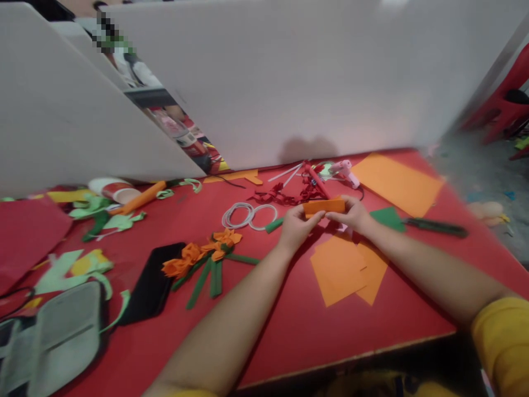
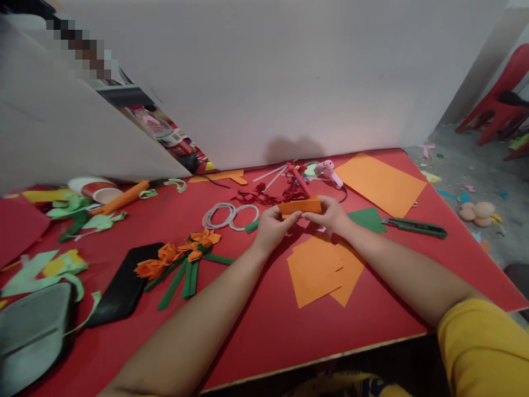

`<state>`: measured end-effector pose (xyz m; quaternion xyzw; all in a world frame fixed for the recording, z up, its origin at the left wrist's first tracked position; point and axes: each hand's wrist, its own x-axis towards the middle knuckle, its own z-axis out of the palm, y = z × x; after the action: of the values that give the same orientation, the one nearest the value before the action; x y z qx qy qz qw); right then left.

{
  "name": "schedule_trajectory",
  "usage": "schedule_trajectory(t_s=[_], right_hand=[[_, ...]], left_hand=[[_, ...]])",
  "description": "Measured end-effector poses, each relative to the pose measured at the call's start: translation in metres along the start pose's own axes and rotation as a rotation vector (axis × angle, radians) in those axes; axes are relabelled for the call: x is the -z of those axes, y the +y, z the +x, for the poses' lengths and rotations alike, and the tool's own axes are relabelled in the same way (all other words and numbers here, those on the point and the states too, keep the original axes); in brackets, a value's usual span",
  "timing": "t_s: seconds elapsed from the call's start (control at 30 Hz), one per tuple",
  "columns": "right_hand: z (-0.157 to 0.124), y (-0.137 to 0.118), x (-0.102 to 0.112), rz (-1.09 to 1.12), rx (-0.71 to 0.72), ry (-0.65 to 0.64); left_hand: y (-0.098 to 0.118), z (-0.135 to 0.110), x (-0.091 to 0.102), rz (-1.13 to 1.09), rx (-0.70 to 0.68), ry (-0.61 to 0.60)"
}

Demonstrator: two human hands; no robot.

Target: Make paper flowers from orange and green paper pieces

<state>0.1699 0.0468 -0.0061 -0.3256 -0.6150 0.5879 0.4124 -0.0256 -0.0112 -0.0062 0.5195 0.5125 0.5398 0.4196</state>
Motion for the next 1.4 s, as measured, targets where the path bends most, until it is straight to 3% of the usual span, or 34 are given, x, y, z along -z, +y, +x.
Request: schedule_trajectory(t_s=[0.2, 0.43, 0.63, 0.87, 1.1, 1.27, 1.33, 1.4], right_hand=[[0.004, 0.0, 0.004, 0.088, -0.093, -0.004], [0.01, 0.002, 0.013, 0.247, -0.202, -0.034], [0.01, 0.003, 0.013, 0.245, -0.144, 0.053], [0.013, 0.008, 0.012, 0.092, -0.025, 0.174], [0.004, 0.006, 0.0, 0.096, 0.093, 0.079], [0.003, 0.011, -0.007, 0.044, 0.1, 0.046], [0.001, 0.008, -0.006, 0.003, 0.118, 0.079], [-0.003, 0.001, -0.002, -0.038, 0.182, 0.189]], left_hand=[[0.0, 0.004, 0.006, 0.015, 0.047, 0.002], [-0.01, 0.015, 0.009, -0.213, 0.116, 0.029], [-0.013, 0.016, 0.007, -0.247, 0.108, 0.06], [-0.017, 0.018, 0.009, -0.14, 0.026, 0.112], [-0.007, 0.005, 0.002, -0.094, 0.03, 0.012], [-0.006, 0.003, 0.0, -0.105, 0.035, 0.017], [-0.007, 0.003, 0.0, -0.107, 0.038, 0.009], [-0.009, 0.005, 0.0, -0.095, 0.039, -0.004]])
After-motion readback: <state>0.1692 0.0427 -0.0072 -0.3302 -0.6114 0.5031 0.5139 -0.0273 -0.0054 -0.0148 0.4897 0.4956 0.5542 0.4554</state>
